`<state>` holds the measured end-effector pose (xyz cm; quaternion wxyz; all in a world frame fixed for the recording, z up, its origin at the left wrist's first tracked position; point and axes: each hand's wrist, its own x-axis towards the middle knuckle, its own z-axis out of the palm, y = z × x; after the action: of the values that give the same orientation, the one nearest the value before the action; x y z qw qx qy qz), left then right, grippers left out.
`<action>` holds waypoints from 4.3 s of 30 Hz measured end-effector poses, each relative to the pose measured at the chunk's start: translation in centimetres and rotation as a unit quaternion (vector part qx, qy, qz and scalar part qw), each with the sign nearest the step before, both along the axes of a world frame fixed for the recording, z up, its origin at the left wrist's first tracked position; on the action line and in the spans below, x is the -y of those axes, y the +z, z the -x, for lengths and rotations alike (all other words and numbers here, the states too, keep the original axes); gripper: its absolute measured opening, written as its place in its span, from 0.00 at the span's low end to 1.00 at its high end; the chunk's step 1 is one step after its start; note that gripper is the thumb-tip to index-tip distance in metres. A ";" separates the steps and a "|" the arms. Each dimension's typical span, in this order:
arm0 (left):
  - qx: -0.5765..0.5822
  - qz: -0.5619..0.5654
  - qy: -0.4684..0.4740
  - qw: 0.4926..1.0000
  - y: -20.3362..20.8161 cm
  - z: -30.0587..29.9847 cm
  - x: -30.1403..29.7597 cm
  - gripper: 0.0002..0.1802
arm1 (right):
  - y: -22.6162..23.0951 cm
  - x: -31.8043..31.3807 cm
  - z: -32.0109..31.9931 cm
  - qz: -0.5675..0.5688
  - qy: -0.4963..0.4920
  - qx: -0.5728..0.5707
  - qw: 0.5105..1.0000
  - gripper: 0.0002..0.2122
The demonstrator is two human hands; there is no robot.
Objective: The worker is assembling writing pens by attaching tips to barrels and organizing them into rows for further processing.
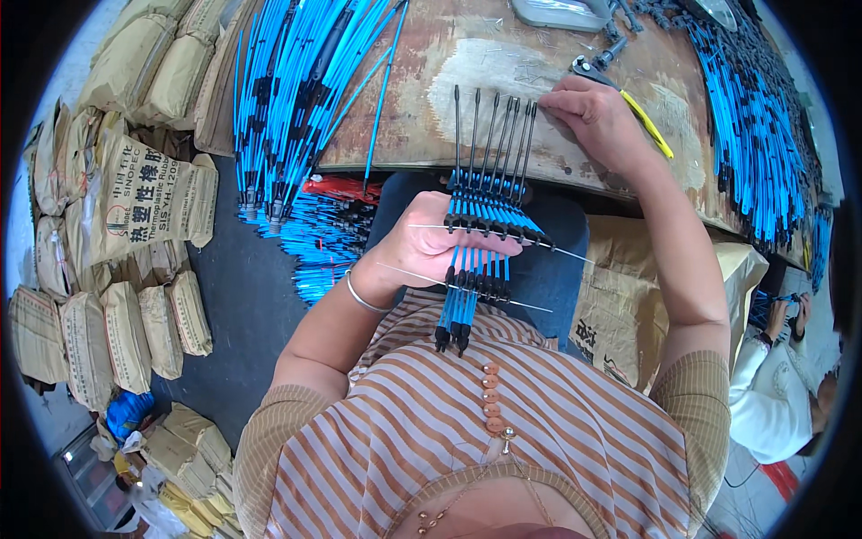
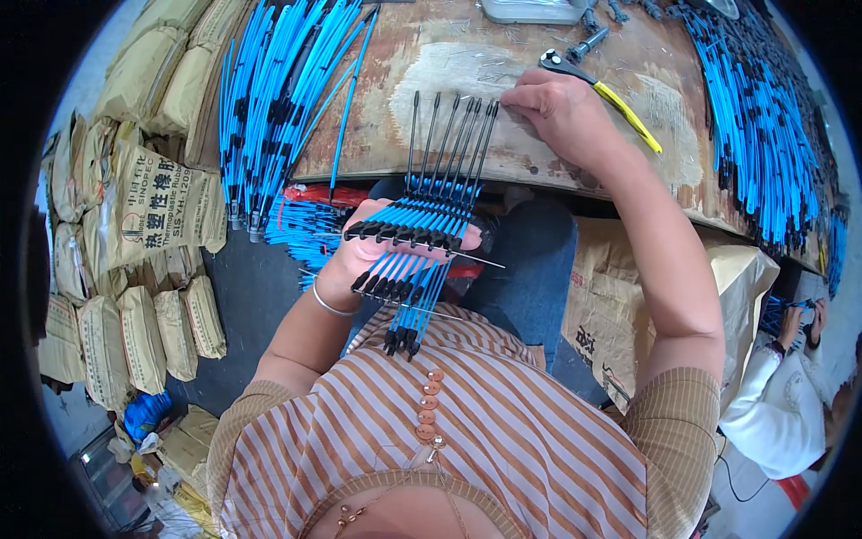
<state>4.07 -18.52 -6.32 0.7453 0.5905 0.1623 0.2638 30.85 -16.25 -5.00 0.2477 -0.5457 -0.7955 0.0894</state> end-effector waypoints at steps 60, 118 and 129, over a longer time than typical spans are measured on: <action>0.116 -0.174 0.020 0.978 -1.0 -0.8 -1.6 0.08 | 2.7 -2.4 0.4 0.100 0.112 0.084 0.985 0.08; 0.092 -0.125 -0.001 0.988 0.0 -0.5 -2.4 0.08 | 3.2 -3.6 0.7 0.086 0.164 0.141 0.973 0.09; 0.102 -0.140 0.004 0.985 -0.2 -0.6 -2.3 0.08 | 2.9 -2.8 2.2 0.031 0.143 0.296 0.944 0.12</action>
<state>4.65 -16.24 -6.51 0.6667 0.6585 0.0495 0.3457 28.62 -13.45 -2.08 -0.0317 -0.4356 -0.8994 -0.0169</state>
